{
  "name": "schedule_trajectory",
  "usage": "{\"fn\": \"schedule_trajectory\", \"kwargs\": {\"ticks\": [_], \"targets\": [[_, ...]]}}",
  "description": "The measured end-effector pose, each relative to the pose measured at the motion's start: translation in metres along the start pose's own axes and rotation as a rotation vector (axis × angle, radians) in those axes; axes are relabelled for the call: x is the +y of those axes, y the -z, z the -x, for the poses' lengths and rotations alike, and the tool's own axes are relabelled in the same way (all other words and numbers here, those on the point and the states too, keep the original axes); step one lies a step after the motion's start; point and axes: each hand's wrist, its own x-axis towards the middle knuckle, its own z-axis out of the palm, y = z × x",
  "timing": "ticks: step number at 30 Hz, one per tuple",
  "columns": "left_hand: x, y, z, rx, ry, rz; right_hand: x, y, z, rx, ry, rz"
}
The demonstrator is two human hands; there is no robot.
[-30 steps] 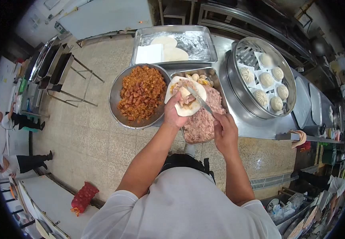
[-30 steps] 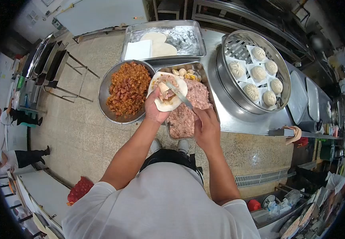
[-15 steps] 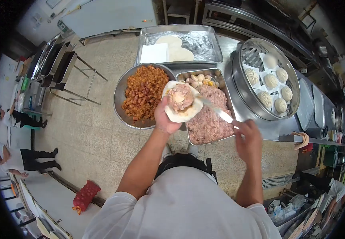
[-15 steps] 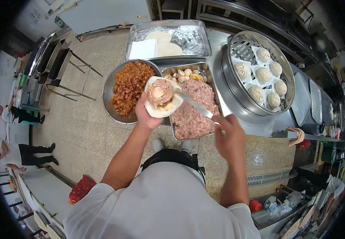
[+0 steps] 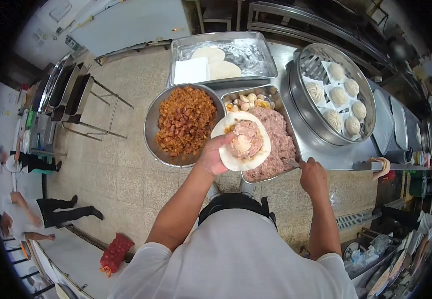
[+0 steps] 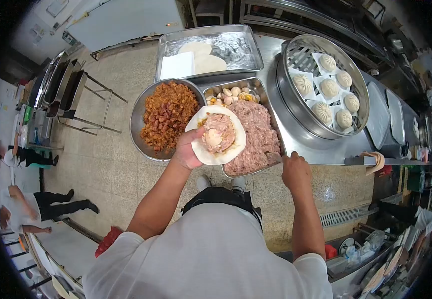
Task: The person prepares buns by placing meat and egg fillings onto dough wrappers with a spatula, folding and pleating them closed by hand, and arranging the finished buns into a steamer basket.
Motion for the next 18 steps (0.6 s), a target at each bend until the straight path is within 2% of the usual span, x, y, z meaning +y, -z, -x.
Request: {"fn": "schedule_trajectory", "kwargs": {"ticks": [2,5,7,8,9,11,15,18], "targets": [[0.000,-0.006,0.000,-0.024,0.006,-0.002,0.001,0.003,0.000,-0.070,-0.045,-0.021],[0.004,-0.021,0.009,0.070,-0.066,-0.159,0.007,0.041,0.005,-0.081,-0.018,0.039],[0.006,-0.040,0.019,-0.125,-0.241,0.136,0.007,0.074,0.011,-0.028,-0.061,0.024],[0.011,-0.035,0.023,-0.135,-0.231,0.161,0.006,0.081,0.013,0.025,-0.113,0.012],[0.016,-0.025,0.027,-0.130,-0.222,0.165,0.005,0.080,0.012,0.017,-0.120,0.010],[0.027,-0.002,0.032,0.105,-0.191,-0.100,0.000,0.076,0.001,0.193,-0.054,-0.160],[0.027,0.024,0.040,0.127,-0.213,0.059,-0.021,0.035,-0.021,0.195,0.042,-0.236],[0.027,0.031,0.047,0.164,-0.268,0.030,-0.033,0.019,-0.027,0.244,0.087,-0.299]]}}
